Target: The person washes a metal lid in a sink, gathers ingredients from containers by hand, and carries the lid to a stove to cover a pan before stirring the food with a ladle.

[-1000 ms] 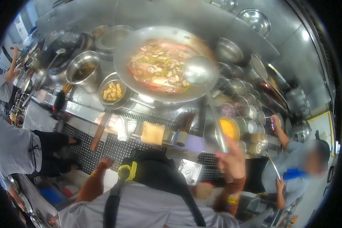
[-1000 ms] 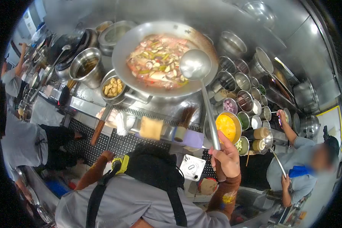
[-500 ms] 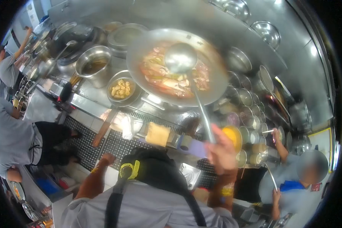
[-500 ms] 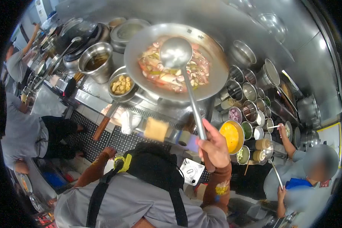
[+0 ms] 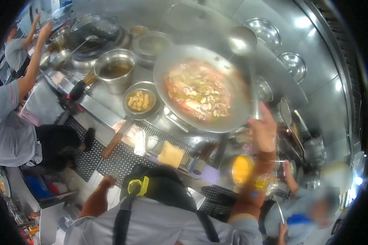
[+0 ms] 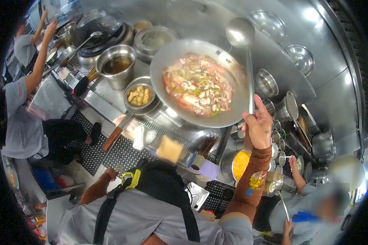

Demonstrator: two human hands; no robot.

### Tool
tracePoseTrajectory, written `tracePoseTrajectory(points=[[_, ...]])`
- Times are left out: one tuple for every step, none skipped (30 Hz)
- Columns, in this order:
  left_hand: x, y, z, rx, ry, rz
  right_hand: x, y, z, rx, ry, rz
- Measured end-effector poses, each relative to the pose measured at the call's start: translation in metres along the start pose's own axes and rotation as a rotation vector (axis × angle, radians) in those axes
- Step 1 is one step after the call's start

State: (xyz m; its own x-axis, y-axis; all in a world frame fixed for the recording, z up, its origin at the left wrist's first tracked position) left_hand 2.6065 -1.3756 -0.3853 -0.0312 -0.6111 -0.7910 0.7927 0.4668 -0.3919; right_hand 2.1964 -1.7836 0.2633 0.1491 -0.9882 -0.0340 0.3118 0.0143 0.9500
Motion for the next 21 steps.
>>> tracePoseTrajectory(points=[[0.001, 0.000, -0.002, -0.008, 0.009, 0.010, -0.001, 0.002, 0.003, 0.030, -0.008, -0.010], [0.002, -0.002, 0.000, -0.001, 0.021, 0.023, -0.002, 0.002, 0.006, 0.061, -0.016, -0.021], [0.003, -0.007, 0.007, -0.009, -0.021, 0.002, -0.004, 0.003, 0.009, 0.092, -0.024, -0.031], [0.005, -0.013, 0.014, -0.015, -0.063, -0.020, -0.008, -0.001, 0.010, 0.229, -0.016, -0.067], [0.005, -0.019, 0.025, -0.036, -0.158, -0.074, -0.005, -0.013, 0.009, 0.357, 0.045, -0.092], [0.008, -0.022, 0.030, -0.042, -0.173, -0.089, 0.004, -0.036, 0.011, 0.484, 0.109, -0.118], [0.008, -0.026, 0.035, -0.047, -0.187, -0.104, 0.012, -0.060, 0.007, 0.613, 0.176, -0.144], [0.008, -0.030, 0.037, -0.037, -0.120, -0.079, 0.017, -0.085, 0.004, 0.332, 0.085, -0.151], [0.000, -0.035, 0.049, -0.083, -0.135, -0.057, 0.022, -0.106, -0.002, 0.053, -0.006, -0.149], [-0.009, -0.042, 0.061, -0.131, -0.151, -0.035, 0.030, -0.125, -0.012, 0.122, 0.013, -0.171], [-0.018, -0.048, 0.073, -0.178, -0.169, -0.014, 0.033, -0.128, -0.025, 0.191, 0.030, -0.195], [-0.013, -0.037, 0.069, -0.300, -0.190, 0.055, 0.033, -0.127, -0.029, 0.342, 0.023, -0.250], [-0.009, -0.026, 0.060, -0.425, -0.209, 0.123, 0.042, -0.121, -0.037, 0.390, 0.034, -0.248], [-0.004, -0.013, 0.051, -0.390, -0.167, 0.158, 0.051, -0.116, -0.047, 0.443, 0.046, -0.247], [0.003, -0.009, 0.044, -0.198, -0.097, 0.103, 0.061, -0.110, -0.058, 0.502, 0.058, -0.241], [0.008, -0.006, 0.038, 0.005, -0.038, 0.044, 0.072, -0.096, -0.074, 0.540, 0.122, -0.228], [0.012, -0.004, 0.032, 0.201, 0.006, -0.018, 0.087, -0.087, -0.094, 0.597, 0.178, -0.226], [-0.003, -0.024, 0.043, 0.473, -0.188, -0.230, 0.105, -0.082, -0.119, 0.653, 0.234, -0.224], [-0.005, -0.012, 0.035, 0.448, -0.092, -0.188, 0.123, -0.073, -0.145, 0.708, 0.289, -0.223], [-0.005, 0.001, 0.025, 0.421, 0.005, -0.146, 0.139, -0.060, -0.174, 0.685, 0.346, -0.238], [-0.010, 0.009, 0.014, 0.392, 0.103, -0.104, 0.156, -0.047, -0.205, 0.662, 0.401, -0.254]])
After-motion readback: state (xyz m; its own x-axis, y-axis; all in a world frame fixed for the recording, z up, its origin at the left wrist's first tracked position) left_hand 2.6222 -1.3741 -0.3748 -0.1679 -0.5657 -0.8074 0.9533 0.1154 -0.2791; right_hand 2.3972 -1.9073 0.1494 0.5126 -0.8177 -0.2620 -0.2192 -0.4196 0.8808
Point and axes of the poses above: each hand's wrist, its own x-axis towards the middle knuckle, its own z-axis out of the back of the hand, y = z × x, the point moved 10 cm from there along x, towards the middle knuckle, and after that the axes turned 10 degrees about -z, right-handed, at the moved point
